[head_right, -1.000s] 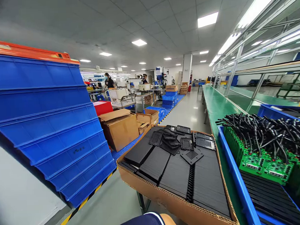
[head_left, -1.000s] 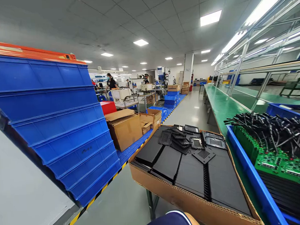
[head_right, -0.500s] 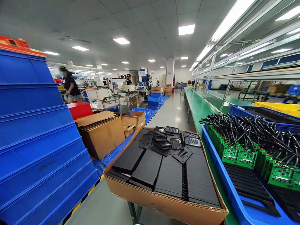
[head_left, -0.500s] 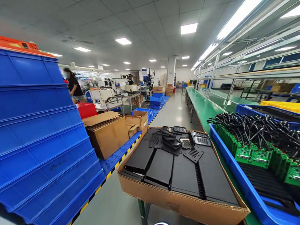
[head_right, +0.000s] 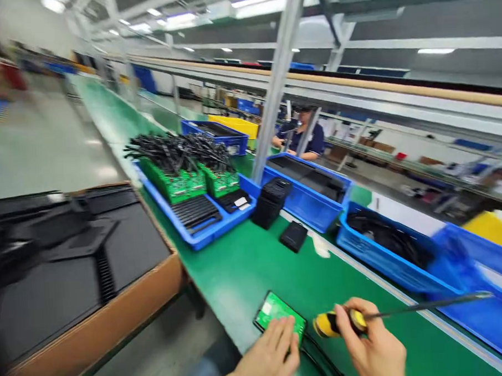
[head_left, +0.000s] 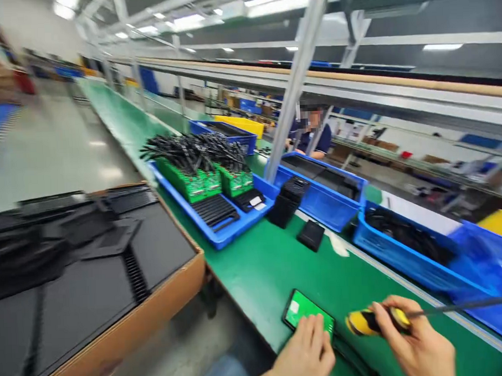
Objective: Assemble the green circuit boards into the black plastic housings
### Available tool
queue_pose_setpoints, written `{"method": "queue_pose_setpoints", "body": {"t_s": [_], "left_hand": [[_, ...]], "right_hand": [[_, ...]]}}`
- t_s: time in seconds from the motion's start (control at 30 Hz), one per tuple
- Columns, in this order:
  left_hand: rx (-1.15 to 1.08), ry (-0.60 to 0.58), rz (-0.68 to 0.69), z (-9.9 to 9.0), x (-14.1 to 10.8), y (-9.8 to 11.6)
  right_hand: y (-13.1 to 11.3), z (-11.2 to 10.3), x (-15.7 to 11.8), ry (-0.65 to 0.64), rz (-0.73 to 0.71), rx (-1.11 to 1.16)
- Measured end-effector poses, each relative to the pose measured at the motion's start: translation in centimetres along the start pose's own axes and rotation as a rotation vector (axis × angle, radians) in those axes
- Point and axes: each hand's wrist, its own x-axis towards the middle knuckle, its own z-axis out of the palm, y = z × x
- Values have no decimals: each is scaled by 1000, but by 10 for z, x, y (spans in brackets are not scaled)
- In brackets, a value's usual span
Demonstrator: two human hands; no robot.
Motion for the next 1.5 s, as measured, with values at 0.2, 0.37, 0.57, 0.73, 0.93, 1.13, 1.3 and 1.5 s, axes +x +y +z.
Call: {"method": "queue_pose_setpoints", "body": {"t_s": [0.2, 0.37, 0.57, 0.73, 0.93, 1.13, 1.3, 1.5], "left_hand": [[-122, 125, -149, -7, -11, -5], [-103, 168, -170, -3, -8, -3], [-103, 208, -198, 4, -9, 3], [-115, 248, -238, 7, -7, 7], [-160, 308, -273, 11, -9, 10], [-201, 13, -163, 11, -16, 22], [-324, -113, -45, -13, -9, -8], [-913, -378, 97, -29, 11, -96]], "right_hand": [[-5, 32, -5, -53, -88, 97], [-15, 50, -4, -127, -66, 191], [-36, 63, 8, -248, -89, 403], [-48, 74, 16, -171, -39, 478], [-62, 77, 10, -292, -65, 561], [-81, 63, -10, -431, -164, 662], [-71, 33, -1, -249, 78, 606], [-59, 9, -18, -81, 126, 562]]}}
